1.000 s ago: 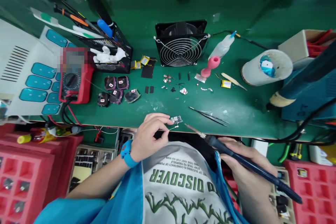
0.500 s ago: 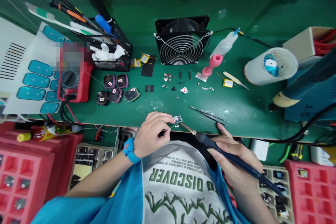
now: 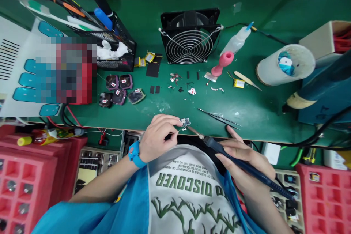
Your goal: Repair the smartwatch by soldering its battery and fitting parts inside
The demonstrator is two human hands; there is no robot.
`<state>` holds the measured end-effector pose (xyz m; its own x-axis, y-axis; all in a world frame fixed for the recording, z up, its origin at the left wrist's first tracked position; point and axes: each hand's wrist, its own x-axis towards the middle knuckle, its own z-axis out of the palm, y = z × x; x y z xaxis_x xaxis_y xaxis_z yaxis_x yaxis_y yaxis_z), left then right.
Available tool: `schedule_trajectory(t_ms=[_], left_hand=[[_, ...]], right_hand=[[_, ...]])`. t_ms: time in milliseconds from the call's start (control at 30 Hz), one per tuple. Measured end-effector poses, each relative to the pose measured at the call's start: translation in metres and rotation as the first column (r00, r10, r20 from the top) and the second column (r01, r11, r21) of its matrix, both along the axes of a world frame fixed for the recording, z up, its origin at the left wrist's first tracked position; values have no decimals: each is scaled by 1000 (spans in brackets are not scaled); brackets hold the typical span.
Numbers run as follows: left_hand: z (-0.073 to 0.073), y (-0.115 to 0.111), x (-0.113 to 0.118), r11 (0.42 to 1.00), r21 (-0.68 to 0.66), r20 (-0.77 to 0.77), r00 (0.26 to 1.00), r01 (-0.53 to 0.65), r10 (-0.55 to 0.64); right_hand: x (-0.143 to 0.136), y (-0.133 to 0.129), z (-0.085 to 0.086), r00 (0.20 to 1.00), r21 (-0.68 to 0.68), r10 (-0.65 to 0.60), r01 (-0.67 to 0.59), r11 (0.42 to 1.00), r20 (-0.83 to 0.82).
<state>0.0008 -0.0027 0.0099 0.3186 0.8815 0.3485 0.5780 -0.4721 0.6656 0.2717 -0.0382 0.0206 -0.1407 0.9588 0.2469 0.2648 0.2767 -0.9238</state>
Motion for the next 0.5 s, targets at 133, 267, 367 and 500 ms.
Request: schedule_trajectory(t_ms=[133, 267, 367, 500], left_hand=[[0, 0, 1, 1000, -5, -15, 1000, -2, 2], [-2, -1, 2, 1000, -13, -20, 1000, -18, 17], [-4, -1, 2, 1000, 3, -21, 1000, -20, 20], [-4, -1, 2, 1000, 20, -17, 1000, -21, 21]], right_hand=[[0, 1, 2, 997, -42, 0, 3, 999, 75], [-1, -1, 1, 1000, -11, -16, 16, 1000, 21], [0, -2, -1, 1000, -9, -22, 22, 1000, -8], [0, -2, 0, 1000, -43, -10, 11, 999, 24]])
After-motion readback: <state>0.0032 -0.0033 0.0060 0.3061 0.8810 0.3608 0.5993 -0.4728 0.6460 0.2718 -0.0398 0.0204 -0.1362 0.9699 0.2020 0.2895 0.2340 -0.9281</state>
